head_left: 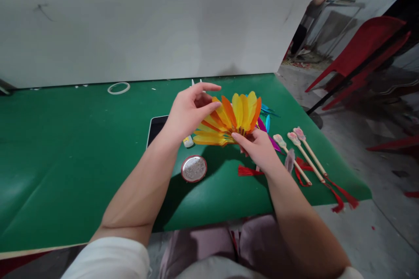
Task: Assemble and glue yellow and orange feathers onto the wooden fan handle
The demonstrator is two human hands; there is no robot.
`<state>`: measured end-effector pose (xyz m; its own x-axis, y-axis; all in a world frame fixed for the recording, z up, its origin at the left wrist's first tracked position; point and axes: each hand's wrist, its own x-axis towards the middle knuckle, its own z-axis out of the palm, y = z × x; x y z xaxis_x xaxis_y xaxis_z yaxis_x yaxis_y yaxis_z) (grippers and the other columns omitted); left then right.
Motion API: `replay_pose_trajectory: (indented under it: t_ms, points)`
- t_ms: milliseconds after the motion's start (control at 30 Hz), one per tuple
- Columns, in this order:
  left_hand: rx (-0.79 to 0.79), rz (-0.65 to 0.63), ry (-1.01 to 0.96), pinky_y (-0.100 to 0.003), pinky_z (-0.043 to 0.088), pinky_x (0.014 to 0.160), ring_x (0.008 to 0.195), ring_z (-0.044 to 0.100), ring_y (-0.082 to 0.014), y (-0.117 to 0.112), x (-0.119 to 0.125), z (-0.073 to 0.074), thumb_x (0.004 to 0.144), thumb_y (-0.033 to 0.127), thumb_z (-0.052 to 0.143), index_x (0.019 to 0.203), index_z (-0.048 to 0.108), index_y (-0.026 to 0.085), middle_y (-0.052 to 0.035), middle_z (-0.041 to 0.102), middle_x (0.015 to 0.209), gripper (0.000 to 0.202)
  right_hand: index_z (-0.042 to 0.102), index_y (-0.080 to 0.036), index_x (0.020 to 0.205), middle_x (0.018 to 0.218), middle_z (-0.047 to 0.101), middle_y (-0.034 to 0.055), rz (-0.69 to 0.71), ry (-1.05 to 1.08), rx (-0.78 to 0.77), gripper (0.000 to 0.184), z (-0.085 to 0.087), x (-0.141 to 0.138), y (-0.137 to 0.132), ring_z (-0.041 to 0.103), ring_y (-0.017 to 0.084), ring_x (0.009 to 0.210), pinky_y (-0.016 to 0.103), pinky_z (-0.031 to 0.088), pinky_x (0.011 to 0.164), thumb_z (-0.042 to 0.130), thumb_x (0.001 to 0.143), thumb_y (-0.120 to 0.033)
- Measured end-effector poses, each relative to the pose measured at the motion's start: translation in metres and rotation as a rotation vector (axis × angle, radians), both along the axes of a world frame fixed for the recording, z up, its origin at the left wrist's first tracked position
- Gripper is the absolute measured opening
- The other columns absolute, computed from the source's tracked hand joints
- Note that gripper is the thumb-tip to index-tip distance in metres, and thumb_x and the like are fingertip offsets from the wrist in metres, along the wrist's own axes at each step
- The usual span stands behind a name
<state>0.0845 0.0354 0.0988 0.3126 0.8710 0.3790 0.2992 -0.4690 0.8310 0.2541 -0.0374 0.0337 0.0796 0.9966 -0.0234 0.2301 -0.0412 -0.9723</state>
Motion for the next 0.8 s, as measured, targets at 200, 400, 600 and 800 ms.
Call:
replay_pose_trajectory:
  t_ms: [200,400,600,800]
  points:
    - [-0.103,-0.093,-0.071,-0.023,0.05,0.062,0.071,0.061,-0.012,-0.0008,-0.0001,0.0016,0.079,0.028,0.056,0.11,0.056,0.02,-0.0021,0.063,0.08,0.031,0.058,-0.014,0.083,0.051,0.05,-0.0049,0.001,-0.022,-0.004,0.034,-0.0007,-0.0001,0.0005,0.044,0.007,0.042,0.019,0.034,0.039,0.06,0.074,-0.047]
    - [-0.174,-0.174,-0.019,-0.025,0.051,0.065,0.072,0.063,-0.0131,0.0006,-0.0052,0.0032,0.075,0.02,0.061,0.117,0.052,0.021,-0.0013,0.063,0.08,0.042,0.056,-0.015,0.079,0.046,0.048,-0.0058,-0.026,0.007,-0.022,0.036,-0.0024,0.002,0.0005,0.042,0.007,0.038,0.019,0.031,0.036,0.059,0.074,-0.05]
    - [-0.172,-0.173,-0.008,-0.027,0.052,0.068,0.073,0.063,-0.0129,-0.0001,-0.0052,0.0035,0.075,0.021,0.061,0.115,0.053,0.021,-0.0007,0.062,0.078,0.041,0.054,-0.015,0.076,0.046,0.049,-0.0053,-0.033,0.001,-0.018,0.037,-0.0031,0.0023,0.0005,0.043,0.007,0.039,0.019,0.032,0.037,0.058,0.074,-0.052]
    - [-0.133,-0.158,0.001,-0.026,0.051,0.066,0.072,0.062,-0.0126,0.0012,-0.0017,-0.001,0.075,0.024,0.062,0.114,0.054,0.021,-0.0011,0.062,0.08,0.04,0.055,-0.015,0.08,0.047,0.049,-0.0054,-0.022,-0.008,-0.028,0.035,-0.0018,0.0001,0.0009,0.044,0.008,0.04,0.019,0.033,0.037,0.059,0.074,-0.05]
